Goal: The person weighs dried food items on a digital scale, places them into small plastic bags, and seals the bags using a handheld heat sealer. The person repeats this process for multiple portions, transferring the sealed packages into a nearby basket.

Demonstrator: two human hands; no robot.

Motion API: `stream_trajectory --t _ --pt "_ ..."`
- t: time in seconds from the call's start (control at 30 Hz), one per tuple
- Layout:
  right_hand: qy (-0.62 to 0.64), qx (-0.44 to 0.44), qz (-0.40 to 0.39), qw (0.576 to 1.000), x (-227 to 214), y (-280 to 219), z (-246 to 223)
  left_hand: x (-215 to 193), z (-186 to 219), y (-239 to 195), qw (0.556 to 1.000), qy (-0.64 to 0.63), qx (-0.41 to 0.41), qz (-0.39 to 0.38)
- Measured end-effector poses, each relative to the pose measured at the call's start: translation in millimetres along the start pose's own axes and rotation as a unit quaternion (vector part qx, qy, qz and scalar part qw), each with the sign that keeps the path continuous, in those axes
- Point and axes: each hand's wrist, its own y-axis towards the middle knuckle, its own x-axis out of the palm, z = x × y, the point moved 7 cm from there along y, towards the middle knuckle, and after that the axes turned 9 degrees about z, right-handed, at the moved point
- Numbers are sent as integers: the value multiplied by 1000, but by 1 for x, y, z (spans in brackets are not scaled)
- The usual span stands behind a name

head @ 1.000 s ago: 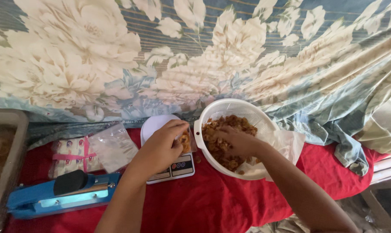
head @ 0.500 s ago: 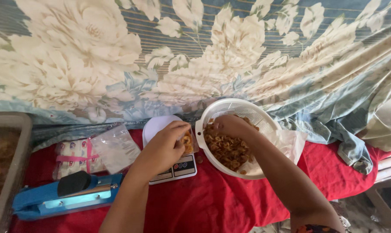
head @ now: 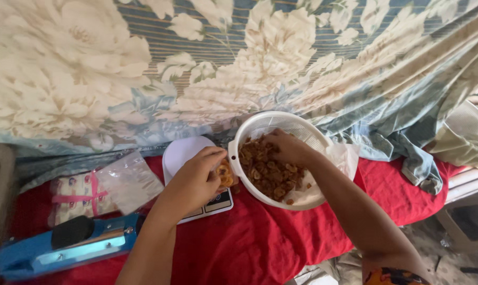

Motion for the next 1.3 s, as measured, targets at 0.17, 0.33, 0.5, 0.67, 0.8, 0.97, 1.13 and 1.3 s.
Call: stream_trajectory --t 0.17,0.33,0.5,0.67,0.8,0.97,1.13,1.3 --pt "30 -7 -8 999 -27 -5 12 0 -3 6 1000 2 -10 -9" --pt "31 -90 -30 995 -14 -20 -53 4 -11 9 999 8 -23 -20" --pt "-59 -174 -4 983 22 -23 -83 10 -12 10 999 6 -25 -28" --pt "-64 -89 -39 993 17 -4 -35 10 -12 7 998 1 -49 -42" --pt "-26 -47 22 998 -9 -6 -9 5 -14 11 998 5 -41 -40" --pt "-41 -89 -82 992 5 -47 -25 -1 -18 12 998 -11 -49 -30" --pt "-132 -48 -3 990 -9 -47 -38 1 -16 14 1000 -2 -10 -25" --pt "-11 16 -28 999 -30 -50 -34 5 -17 16 997 -3 -63 -47"
